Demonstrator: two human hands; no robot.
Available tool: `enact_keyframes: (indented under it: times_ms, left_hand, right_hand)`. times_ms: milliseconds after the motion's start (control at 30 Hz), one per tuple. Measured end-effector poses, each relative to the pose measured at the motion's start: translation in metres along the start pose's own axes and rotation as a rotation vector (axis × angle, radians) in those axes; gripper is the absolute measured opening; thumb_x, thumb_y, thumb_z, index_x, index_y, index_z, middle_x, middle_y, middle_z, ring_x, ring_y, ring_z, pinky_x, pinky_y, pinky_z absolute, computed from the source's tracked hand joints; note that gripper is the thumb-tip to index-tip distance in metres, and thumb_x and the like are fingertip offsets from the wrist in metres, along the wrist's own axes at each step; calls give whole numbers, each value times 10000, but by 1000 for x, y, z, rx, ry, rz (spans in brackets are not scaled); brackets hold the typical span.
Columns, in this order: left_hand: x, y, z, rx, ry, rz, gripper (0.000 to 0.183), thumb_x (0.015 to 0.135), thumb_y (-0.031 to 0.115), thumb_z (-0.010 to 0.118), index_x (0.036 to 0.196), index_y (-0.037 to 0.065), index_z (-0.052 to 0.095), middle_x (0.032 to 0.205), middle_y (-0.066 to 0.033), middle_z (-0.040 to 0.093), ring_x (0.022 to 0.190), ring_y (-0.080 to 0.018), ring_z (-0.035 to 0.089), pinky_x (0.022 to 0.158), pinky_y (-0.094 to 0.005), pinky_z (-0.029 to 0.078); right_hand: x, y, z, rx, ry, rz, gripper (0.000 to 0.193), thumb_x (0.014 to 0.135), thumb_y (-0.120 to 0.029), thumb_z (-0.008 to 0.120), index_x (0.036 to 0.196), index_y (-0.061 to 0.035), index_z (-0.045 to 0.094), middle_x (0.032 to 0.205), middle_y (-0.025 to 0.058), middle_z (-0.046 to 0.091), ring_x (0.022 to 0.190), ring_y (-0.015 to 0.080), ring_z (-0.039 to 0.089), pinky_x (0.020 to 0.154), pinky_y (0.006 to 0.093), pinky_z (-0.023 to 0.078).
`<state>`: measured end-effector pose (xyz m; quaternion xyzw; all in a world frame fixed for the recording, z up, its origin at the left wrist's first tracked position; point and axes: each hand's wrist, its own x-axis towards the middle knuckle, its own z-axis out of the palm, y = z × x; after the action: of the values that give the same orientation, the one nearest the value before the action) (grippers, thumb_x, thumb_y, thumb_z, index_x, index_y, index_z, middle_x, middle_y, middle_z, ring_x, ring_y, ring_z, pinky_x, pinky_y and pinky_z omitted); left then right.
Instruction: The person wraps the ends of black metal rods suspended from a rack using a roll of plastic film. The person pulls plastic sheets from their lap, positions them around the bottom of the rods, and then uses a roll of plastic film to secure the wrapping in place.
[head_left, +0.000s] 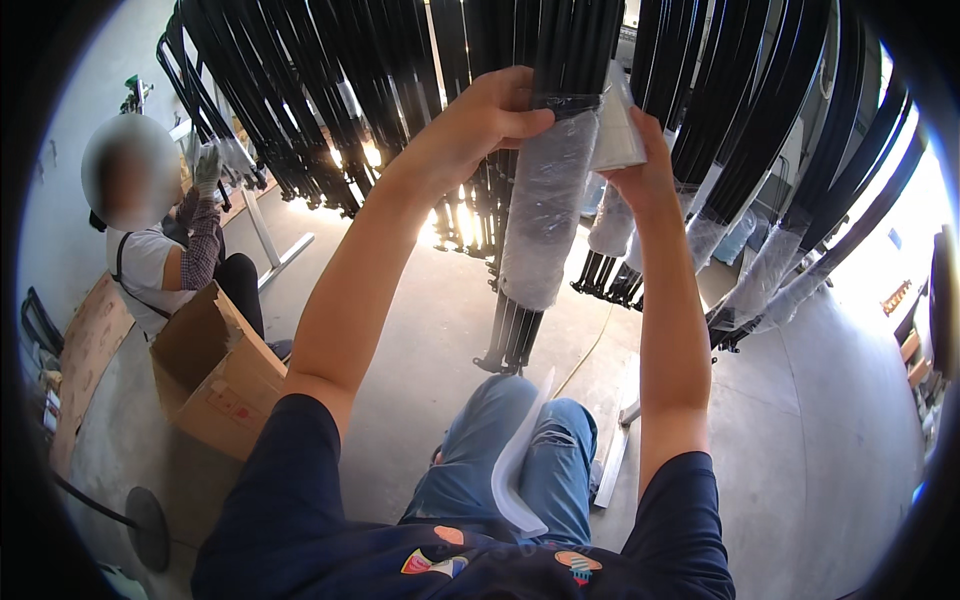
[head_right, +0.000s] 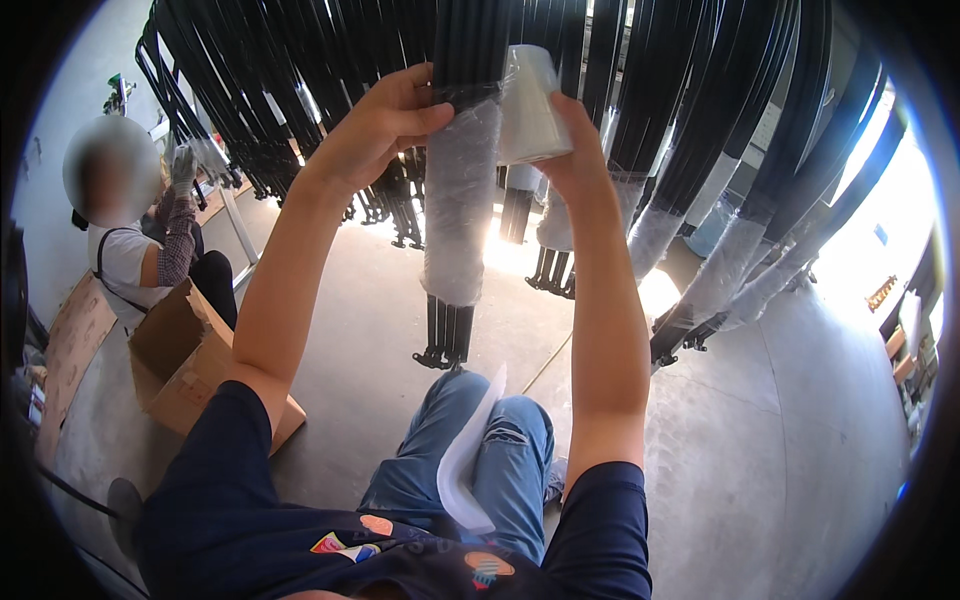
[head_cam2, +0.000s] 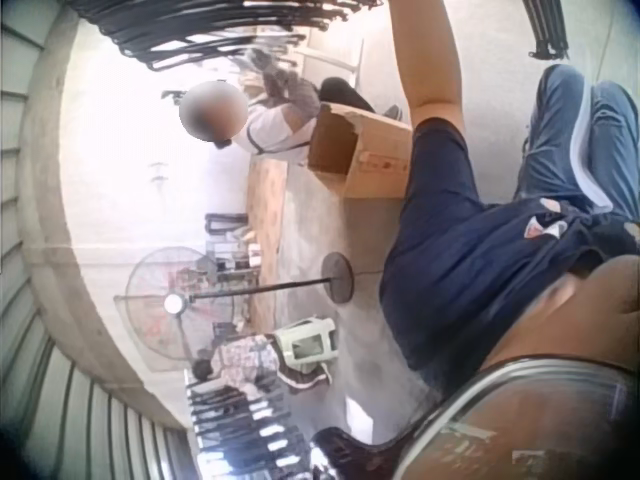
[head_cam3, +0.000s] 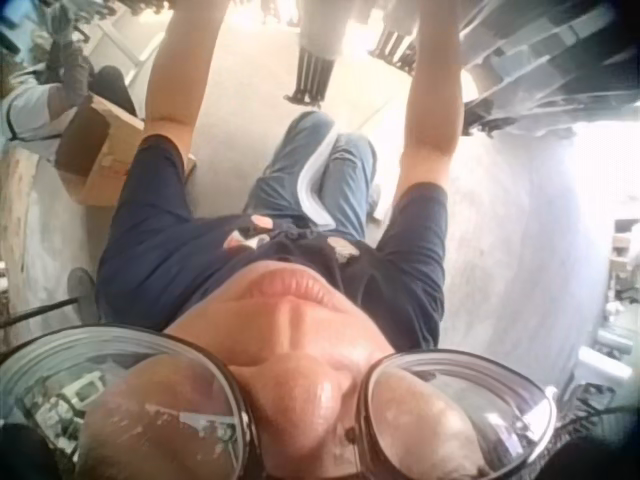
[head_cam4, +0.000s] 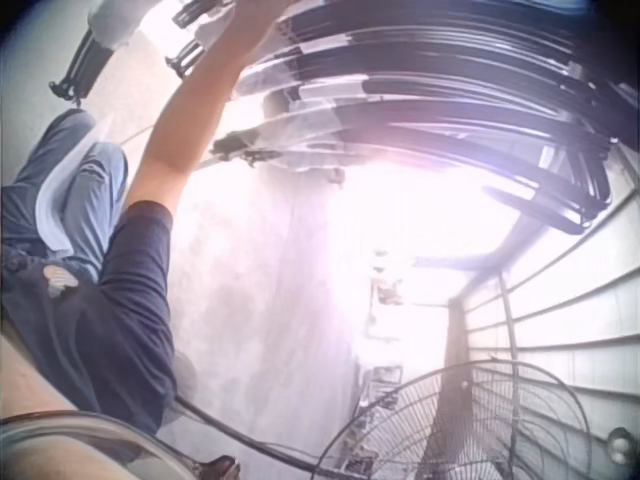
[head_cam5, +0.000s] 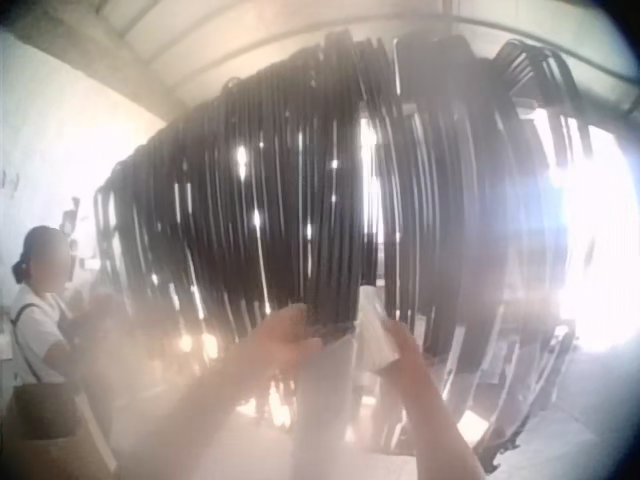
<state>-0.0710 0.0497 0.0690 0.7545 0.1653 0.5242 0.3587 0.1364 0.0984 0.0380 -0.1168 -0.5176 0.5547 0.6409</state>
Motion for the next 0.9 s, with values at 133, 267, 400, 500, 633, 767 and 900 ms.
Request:
enact_keyframes:
  times_ms: [133, 267, 400, 500, 633, 767, 900]
  left_hand:
    - [-2, 1, 2, 94, 6, 41, 373, 727, 203, 662, 1040, 43, 536, 838, -49, 613, 754, -154, 589, 702, -280, 476]
    - [-13, 13, 4, 740, 222, 304, 429, 741, 225, 651, 1093, 44, 487, 940, -71, 581, 834, -152, 567, 711, -272, 471]
    - [-6, -32, -7, 375, 245, -56, 477, 793, 311, 582, 1134, 8, 440, 1062, -105, 521, 931, -168, 529, 766, -304, 458]
    - [-4, -55, -9, -63, -44, -142, 531, 813, 424, 517, 1140, 12, 440, 1050, -105, 533, 971, -188, 526, 823, -352, 433]
    - [-2, -50, 0, -350, 0, -80, 575, 734, 362, 632, 1142, 26, 405, 1034, -109, 536, 972, -207, 522, 849, -368, 410]
    - [-3, -43, 6, -248, 222, -9, 763, 595, 297, 763, 1131, -15, 318, 1017, -147, 502, 953, -243, 526, 841, -364, 425]
    - [-6, -36, 9, -44, 363, 17, 779, 546, 283, 793, 1074, -55, 331, 981, -176, 508, 890, -247, 557, 759, -340, 476]
  right_hand:
    - [-2, 28, 16, 9, 35, -49, 382, 824, -287, 452, 1086, -10, 457, 1002, 120, 514, 937, 223, 520, 778, 381, 453]
    - [1, 39, 9, -159, -101, -197, 333, 867, -276, 359, 1005, -24, 527, 942, 67, 547, 898, 154, 524, 752, 299, 453]
    - [30, 54, -13, -516, -33, -393, 342, 857, -307, 377, 966, -31, 549, 856, 49, 564, 814, 129, 540, 709, 284, 455]
    - [17, 51, 14, 211, -113, 10, 301, 841, -279, 420, 965, -37, 549, 817, 40, 568, 778, 119, 544, 691, 277, 452]
    - [-8, 28, 42, -206, 66, -59, 314, 900, -283, 369, 985, -33, 538, 853, 35, 569, 805, 124, 540, 699, 260, 447]
    - [-36, 9, 63, -454, 153, -340, 353, 916, -306, 341, 1007, -18, 522, 876, 45, 573, 812, 118, 545, 724, 253, 448]
    - [-52, -5, 78, -577, 45, -368, 308, 836, -272, 506, 989, -6, 525, 886, 72, 582, 790, 141, 569, 726, 260, 460]
